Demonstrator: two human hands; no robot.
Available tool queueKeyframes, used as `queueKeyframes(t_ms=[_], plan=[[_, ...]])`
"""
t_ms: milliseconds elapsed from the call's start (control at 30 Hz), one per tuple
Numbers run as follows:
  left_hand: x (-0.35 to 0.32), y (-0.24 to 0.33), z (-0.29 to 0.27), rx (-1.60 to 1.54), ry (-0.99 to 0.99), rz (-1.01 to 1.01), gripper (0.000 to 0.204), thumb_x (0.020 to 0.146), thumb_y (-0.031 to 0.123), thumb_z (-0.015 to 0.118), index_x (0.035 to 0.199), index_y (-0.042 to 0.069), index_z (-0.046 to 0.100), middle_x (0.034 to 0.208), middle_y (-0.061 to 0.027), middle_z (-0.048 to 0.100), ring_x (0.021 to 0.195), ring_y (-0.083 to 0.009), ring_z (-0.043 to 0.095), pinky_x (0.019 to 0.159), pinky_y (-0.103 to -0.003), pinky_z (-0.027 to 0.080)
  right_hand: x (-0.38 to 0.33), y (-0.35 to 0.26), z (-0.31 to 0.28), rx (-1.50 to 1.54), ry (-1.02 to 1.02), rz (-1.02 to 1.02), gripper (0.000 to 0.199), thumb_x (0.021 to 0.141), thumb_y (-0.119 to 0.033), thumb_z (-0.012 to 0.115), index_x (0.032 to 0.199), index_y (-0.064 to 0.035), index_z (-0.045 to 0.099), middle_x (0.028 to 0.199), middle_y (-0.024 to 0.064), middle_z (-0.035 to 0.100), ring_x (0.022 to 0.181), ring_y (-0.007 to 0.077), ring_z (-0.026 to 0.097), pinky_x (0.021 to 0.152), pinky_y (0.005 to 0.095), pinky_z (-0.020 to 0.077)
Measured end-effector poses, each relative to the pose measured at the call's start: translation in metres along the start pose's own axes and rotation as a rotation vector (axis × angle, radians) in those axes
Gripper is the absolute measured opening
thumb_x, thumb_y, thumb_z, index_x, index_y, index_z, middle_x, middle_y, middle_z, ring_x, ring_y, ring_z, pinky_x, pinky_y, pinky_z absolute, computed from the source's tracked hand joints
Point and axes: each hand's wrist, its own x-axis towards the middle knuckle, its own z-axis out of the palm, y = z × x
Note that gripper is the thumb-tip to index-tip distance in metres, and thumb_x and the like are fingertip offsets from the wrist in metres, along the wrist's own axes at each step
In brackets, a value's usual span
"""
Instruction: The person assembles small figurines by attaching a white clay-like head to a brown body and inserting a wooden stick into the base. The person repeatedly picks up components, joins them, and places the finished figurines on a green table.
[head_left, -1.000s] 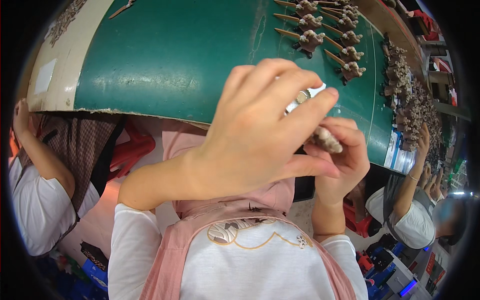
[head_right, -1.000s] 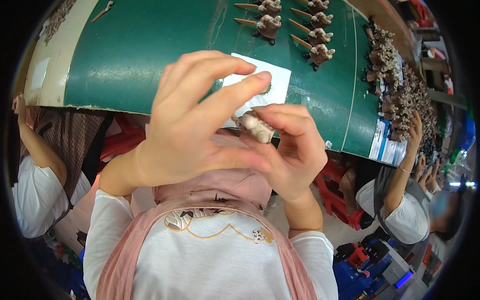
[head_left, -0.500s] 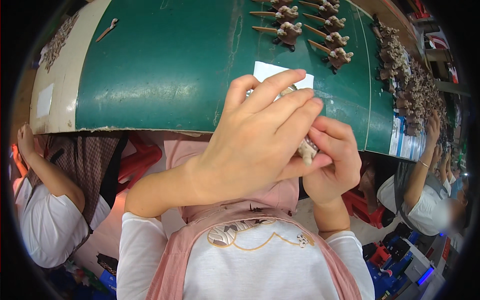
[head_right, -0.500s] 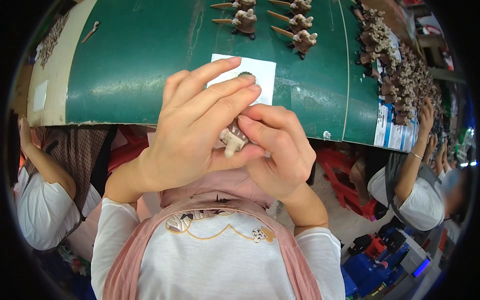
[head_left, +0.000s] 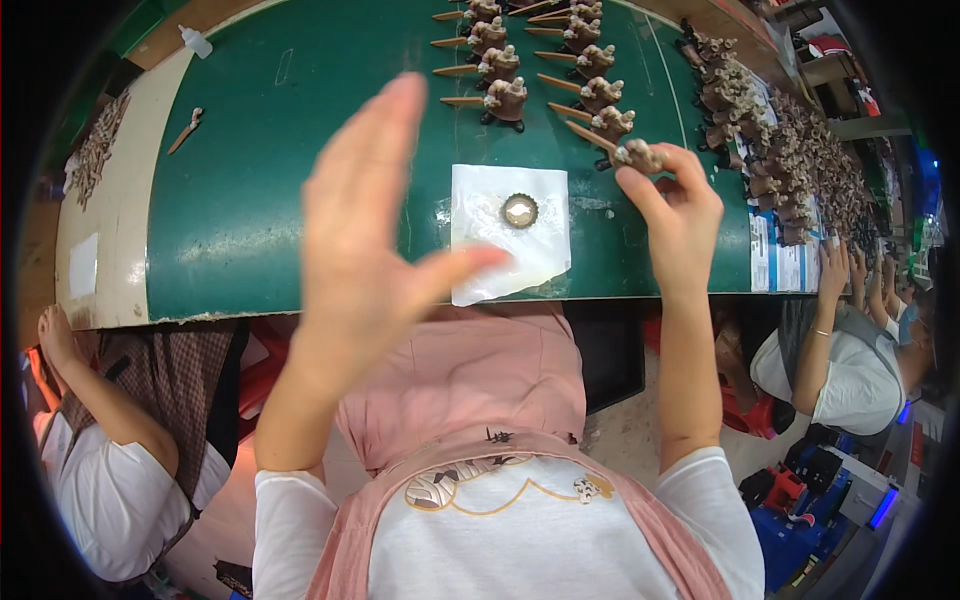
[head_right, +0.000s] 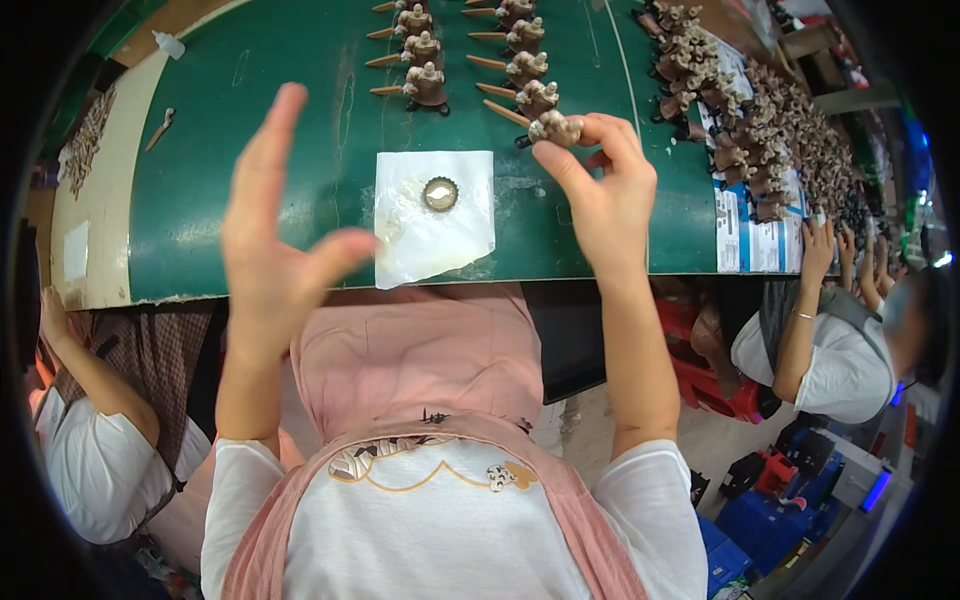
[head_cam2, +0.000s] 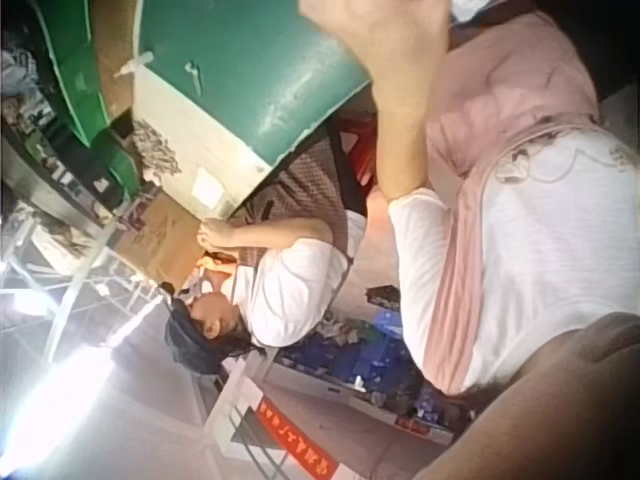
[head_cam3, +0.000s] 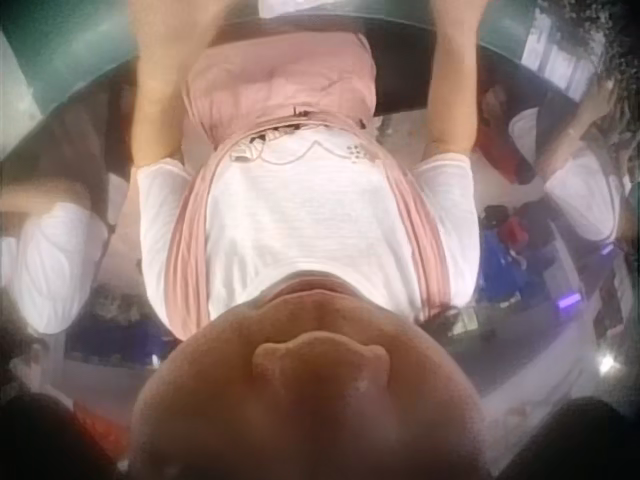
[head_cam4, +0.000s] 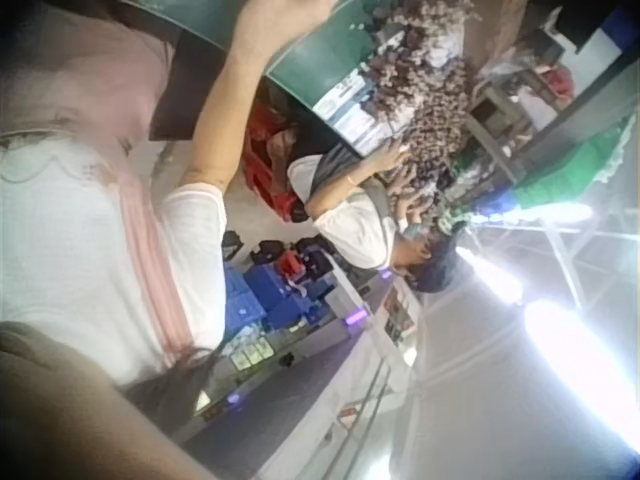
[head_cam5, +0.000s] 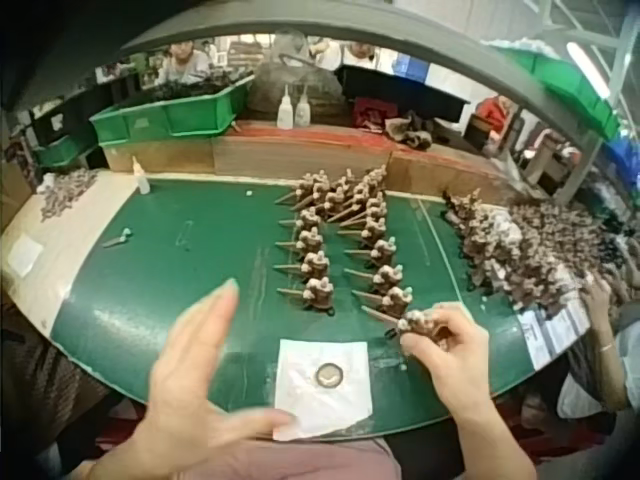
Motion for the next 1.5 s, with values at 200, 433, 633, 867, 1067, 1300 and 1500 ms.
queueKeyframes(t_ms=[200,433,633,867,1067,1300,1500], plan=[[0.002,-0.102,-0.064,0.478,0.128,-0.177,0.037,0.085,0.025,0.067,0.116,0.006,0.062,0.119,-0.0154,0.057,0.109,-0.0291,0.055,0.093,-0.035,0.043,0.006,0.015,0.001,-0.159,-0.163,0.030,0.032,0.072,-0.002,0.075,0.103,0.0014,0.065,0.083,-0.0015,0.058,0.071,0.0053,0.047,0.063,0.0196,0.0384],[-0.009,-0.214,-0.120,0.773,-0.094,-0.239,0.026,0.090,0.012,0.055,0.113,0.001,0.061,0.110,-0.0162,0.061,0.101,-0.0335,0.058,0.089,-0.039,0.044,0.010,0.029,-0.057,-0.112,0.011,0.075,0.023,0.078,-0.008,0.073,0.098,0.0025,0.066,0.079,0.0029,0.064,0.068,0.0072,0.056,0.062,0.0206,0.0448],[-0.006,-0.208,-0.107,0.739,-0.047,-0.135,0.018,0.089,0.009,0.056,0.102,-0.001,0.064,0.105,-0.0150,0.063,0.097,-0.0321,0.059,0.086,-0.038,0.045,0.044,0.067,-0.133,-0.491,0.174,0.147,0.019,0.087,-0.011,0.065,0.102,0.0001,0.066,0.075,0.0031,0.065,0.063,0.0069,0.057,0.056,0.0218,0.0463],[-0.017,-0.186,-0.127,0.667,0.147,-0.261,0.012,0.086,0.012,0.062,0.092,0.003,0.068,0.088,-0.0127,0.065,0.078,-0.0303,0.063,0.071,-0.036,0.049,0.069,0.073,-0.106,-1.090,-0.057,-0.079,0.036,0.083,-0.001,0.051,0.117,-0.0061,0.061,0.113,0.0182,0.058,0.101,0.0379,0.058,0.086,0.0414,0.0469],[-0.020,-0.193,-0.170,0.730,0.120,-0.393,0.011,0.083,0.013,0.063,0.087,0.005,0.068,0.085,-0.0177,0.065,0.078,-0.0327,0.064,0.071,-0.040,0.050,0.051,0.119,-0.135,-0.892,-0.187,-0.184,0.041,0.083,0.007,0.043,0.117,-0.0058,0.062,0.110,0.0188,0.056,0.101,0.0339,0.056,0.086,0.0384,0.0452],[-0.008,-0.211,-0.160,0.646,0.019,-0.685,0.025,0.079,0.024,0.070,0.081,0.000,0.066,0.071,-0.0179,0.066,0.068,-0.0319,0.065,0.067,-0.039,0.051,0.054,0.094,-0.115,-1.009,0.089,0.056,0.040,0.091,-0.043,0.055,0.105,-0.0060,0.063,0.086,0.0164,0.066,0.081,0.0327,0.063,0.074,0.0396,0.0480],[-0.019,-0.162,-0.115,0.733,0.026,-0.243,0.011,0.081,0.014,0.066,0.079,0.005,0.059,0.077,-0.0089,0.059,0.073,-0.0306,0.060,0.063,-0.041,0.047,0.053,0.084,-0.116,-0.776,-0.026,0.198,0.034,0.088,-0.031,0.063,0.110,-0.0053,0.060,0.070,0.0091,0.061,0.062,0.0169,0.057,0.057,0.0316,0.0447]])
